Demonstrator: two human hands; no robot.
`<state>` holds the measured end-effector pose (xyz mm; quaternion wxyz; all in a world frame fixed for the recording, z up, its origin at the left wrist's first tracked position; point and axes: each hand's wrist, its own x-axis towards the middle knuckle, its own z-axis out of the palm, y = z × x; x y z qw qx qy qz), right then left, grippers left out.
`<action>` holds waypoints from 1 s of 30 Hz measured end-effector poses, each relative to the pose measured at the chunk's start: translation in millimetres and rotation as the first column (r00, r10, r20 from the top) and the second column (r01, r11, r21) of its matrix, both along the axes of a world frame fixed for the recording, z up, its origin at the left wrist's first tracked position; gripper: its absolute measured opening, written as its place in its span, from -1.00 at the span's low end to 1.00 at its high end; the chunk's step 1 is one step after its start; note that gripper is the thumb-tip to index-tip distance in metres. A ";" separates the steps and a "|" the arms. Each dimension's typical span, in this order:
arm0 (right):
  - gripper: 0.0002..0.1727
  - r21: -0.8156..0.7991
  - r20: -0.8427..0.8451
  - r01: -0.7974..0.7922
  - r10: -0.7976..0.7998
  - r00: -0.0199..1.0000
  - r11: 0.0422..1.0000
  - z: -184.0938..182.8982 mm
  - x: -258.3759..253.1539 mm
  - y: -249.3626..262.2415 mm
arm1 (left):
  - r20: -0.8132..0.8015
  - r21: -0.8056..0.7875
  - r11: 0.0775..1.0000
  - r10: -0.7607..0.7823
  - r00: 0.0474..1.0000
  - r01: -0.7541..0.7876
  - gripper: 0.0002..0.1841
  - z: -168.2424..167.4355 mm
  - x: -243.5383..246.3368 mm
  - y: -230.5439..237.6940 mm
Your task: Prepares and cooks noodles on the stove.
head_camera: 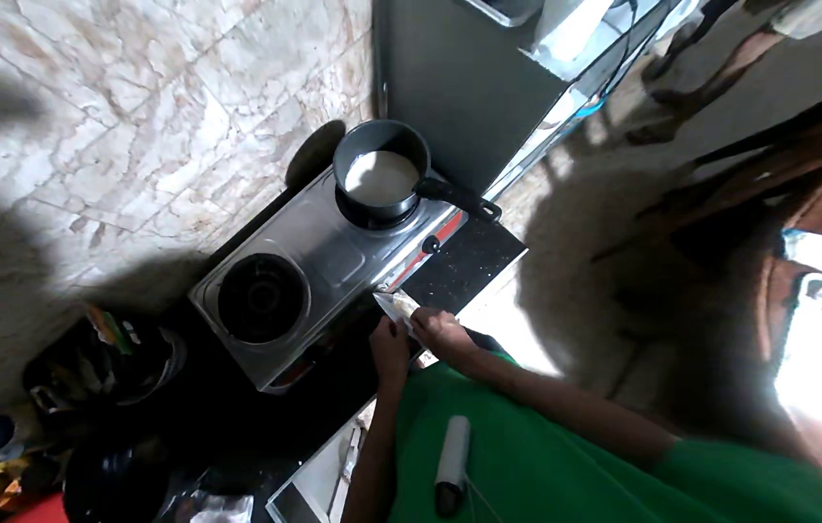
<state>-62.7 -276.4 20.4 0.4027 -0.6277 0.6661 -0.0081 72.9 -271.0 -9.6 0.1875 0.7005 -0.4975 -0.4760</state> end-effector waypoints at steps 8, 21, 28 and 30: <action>-0.60 0.022 0.145 -0.206 0.201 0.969 0.978 -5.0 -26.9 -22.5 | -0.031 -0.049 0.998 -0.048 0.998 0.046 -0.65 -1.8 -11.6 -5.0; -0.60 0.021 -0.236 -0.050 0.053 0.970 0.999 28.9 -57.6 -44.9 | 0.430 0.145 0.987 -0.123 0.894 0.066 -0.70 54.0 -3.9 -9.0; -0.59 0.026 -0.134 -0.074 0.077 0.988 0.997 37.1 -91.4 -45.7 | 0.313 0.006 0.997 -0.079 0.947 0.081 -0.75 67.2 -9.6 -12.3; -0.58 -0.026 0.008 -0.049 0.049 0.999 0.998 35.0 -109.1 -44.7 | 0.289 -0.038 0.996 -0.069 0.955 0.084 -0.75 85.0 -16.3 -13.0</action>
